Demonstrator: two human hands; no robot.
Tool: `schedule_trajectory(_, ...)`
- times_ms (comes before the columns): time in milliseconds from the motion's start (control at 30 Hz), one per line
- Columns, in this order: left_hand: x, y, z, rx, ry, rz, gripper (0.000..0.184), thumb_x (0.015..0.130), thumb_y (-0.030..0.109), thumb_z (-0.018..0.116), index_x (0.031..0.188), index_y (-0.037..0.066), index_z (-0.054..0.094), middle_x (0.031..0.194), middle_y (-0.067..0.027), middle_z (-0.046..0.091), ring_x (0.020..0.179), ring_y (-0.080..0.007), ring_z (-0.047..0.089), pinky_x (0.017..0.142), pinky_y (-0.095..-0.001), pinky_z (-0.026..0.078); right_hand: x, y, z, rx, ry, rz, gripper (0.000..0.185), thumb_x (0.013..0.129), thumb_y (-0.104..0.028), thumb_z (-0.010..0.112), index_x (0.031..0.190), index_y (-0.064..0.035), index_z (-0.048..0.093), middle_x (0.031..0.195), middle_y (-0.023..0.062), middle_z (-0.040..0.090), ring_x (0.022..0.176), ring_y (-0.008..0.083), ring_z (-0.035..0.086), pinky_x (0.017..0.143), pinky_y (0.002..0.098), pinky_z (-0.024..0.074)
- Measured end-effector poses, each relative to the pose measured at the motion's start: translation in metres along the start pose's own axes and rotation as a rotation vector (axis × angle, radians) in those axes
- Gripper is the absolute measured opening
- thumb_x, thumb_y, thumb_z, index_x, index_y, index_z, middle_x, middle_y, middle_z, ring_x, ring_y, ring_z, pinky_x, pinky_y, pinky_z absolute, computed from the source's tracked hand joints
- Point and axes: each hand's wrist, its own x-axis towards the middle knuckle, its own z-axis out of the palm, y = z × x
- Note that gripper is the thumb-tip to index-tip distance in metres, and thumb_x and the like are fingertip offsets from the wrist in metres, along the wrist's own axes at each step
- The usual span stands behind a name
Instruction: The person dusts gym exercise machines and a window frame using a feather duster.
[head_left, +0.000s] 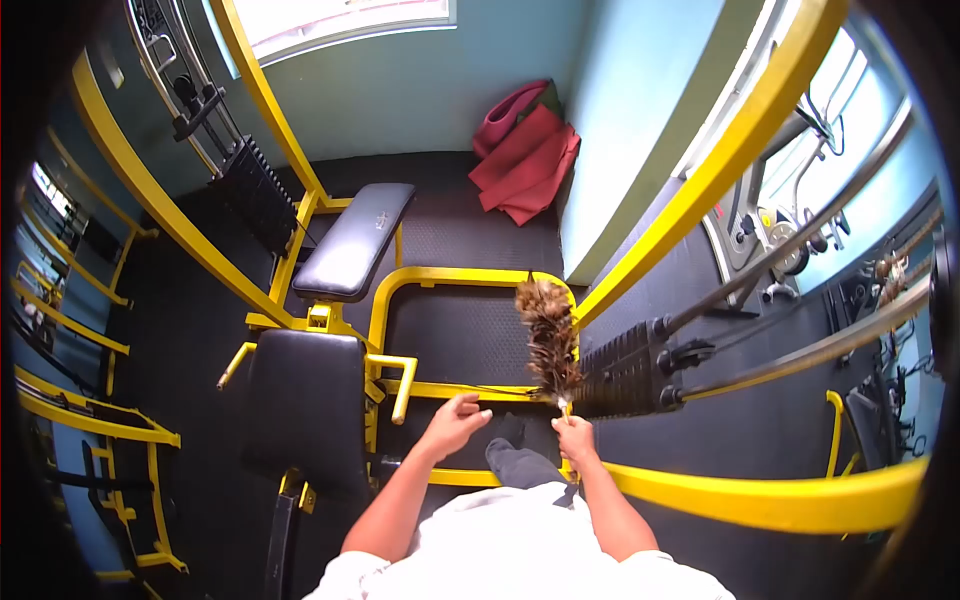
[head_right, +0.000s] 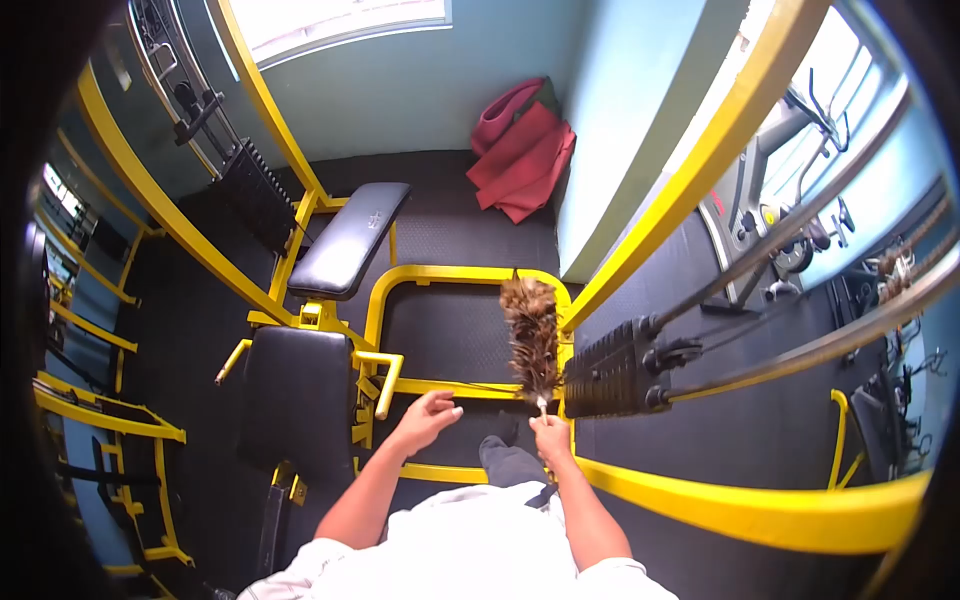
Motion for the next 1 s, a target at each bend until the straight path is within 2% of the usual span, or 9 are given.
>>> schedule_trajectory(133,0.062,0.064,-0.007,-0.032,0.034,-0.087,0.058,0.084,0.030,0.068,0.130,0.002,0.046,0.118,-0.0185,0.058,0.107,-0.0220,0.057,0.088,-0.0321,0.047,0.046,-0.067,0.003,0.004,-0.147,-0.132,0.009,0.083,-0.012,0.063,0.082,-0.0080,0.055,0.055,-0.0038,0.042,0.037,0.0066,0.035,0.033,0.0248,0.0258)
schedule_trajectory(300,0.119,0.099,-0.019,-0.081,0.098,-0.065,0.057,0.083,0.030,0.068,0.129,0.004,0.047,0.114,-0.0145,0.059,0.104,-0.0201,0.057,0.084,-0.0319,0.047,0.080,-0.141,0.005,-0.005,-0.198,-0.086,0.008,0.083,-0.011,0.062,0.085,-0.0069,0.055,0.056,-0.0030,0.043,0.035,0.0060,0.033,0.031,0.0232,0.0247)
schedule_trajectory(467,0.192,0.136,-0.004,-0.202,-0.002,-0.170,0.054,0.083,0.030,0.068,0.127,0.005,0.049,0.111,-0.0112,0.061,0.099,-0.0173,0.057,0.082,-0.0307,0.047,0.116,-0.169,0.018,0.089,-0.138,-0.011,0.008,0.084,-0.012,0.061,0.084,-0.0081,0.055,0.054,-0.0032,0.041,0.034,0.0061,0.032,0.031,0.0236,0.0238)
schedule_trajectory(600,0.265,0.159,-0.014,-0.266,-0.086,-0.092,0.051,0.084,0.028,0.067,0.127,0.008,0.047,0.099,-0.0043,0.060,0.092,-0.0117,0.056,0.074,-0.0274,0.045,0.172,-0.186,0.032,0.073,-0.180,0.079,0.015,0.086,-0.016,0.062,0.077,-0.0104,0.051,0.053,-0.0047,0.038,0.034,0.0058,0.030,0.031,0.0233,0.0224)
schedule_trajectory(733,0.346,0.168,-0.080,-0.233,-0.050,-0.106,0.051,0.084,0.028,0.068,0.126,0.005,0.048,0.097,-0.0041,0.060,0.087,-0.0114,0.057,0.072,-0.0275,0.046,0.253,-0.247,0.071,-0.001,-0.169,0.061,0.017,0.087,-0.020,0.062,0.077,-0.0104,0.052,0.053,-0.0044,0.039,0.036,0.0054,0.032,0.033,0.0236,0.0238)
schedule_trajectory(800,0.382,0.175,-0.128,-0.249,0.129,-0.190,0.050,0.082,0.024,0.070,0.122,0.001,0.052,0.097,-0.0080,0.063,0.083,-0.0124,0.058,0.068,-0.0243,0.046,0.298,-0.298,0.100,-0.093,-0.124,-0.041,0.018,0.087,-0.021,0.062,0.076,-0.0100,0.052,0.053,-0.0042,0.039,0.037,0.0057,0.033,0.033,0.0239,0.0246)
schedule_trajectory(833,0.399,0.181,-0.152,-0.279,0.197,-0.119,0.050,0.081,0.022,0.071,0.121,-0.001,0.052,0.094,-0.0080,0.063,0.081,-0.0125,0.058,0.067,-0.0243,0.047,0.311,-0.321,0.110,-0.191,-0.083,-0.121,0.020,0.087,-0.022,0.062,0.075,-0.0097,0.052,0.053,-0.0040,0.040,0.037,0.0060,0.034,0.033,0.0242,0.0253)
schedule_trajectory(900,0.422,0.207,-0.202,-0.324,0.228,-0.122,0.048,0.081,0.020,0.070,0.121,0.000,0.052,0.095,-0.0078,0.063,0.084,-0.0143,0.059,0.073,-0.0260,0.048,0.345,-0.385,0.129,-0.173,-0.127,-0.106,0.022,0.088,-0.024,0.061,0.074,-0.0090,0.053,0.054,-0.0034,0.042,0.038,0.0076,0.037,0.033,0.0256,0.0276)
schedule_trajectory(1000,0.465,0.240,-0.264,-0.313,0.339,-0.091,0.046,0.082,0.020,0.069,0.120,0.001,0.052,0.098,-0.0079,0.062,0.089,-0.0144,0.059,0.076,-0.0270,0.047,0.397,-0.466,0.147,-0.238,-0.118,-0.411,0.022,0.093,-0.026,0.054,0.090,-0.0057,0.061,0.055,-0.0024,0.048,0.040,0.0059,0.037,0.036,0.0234,0.0300)
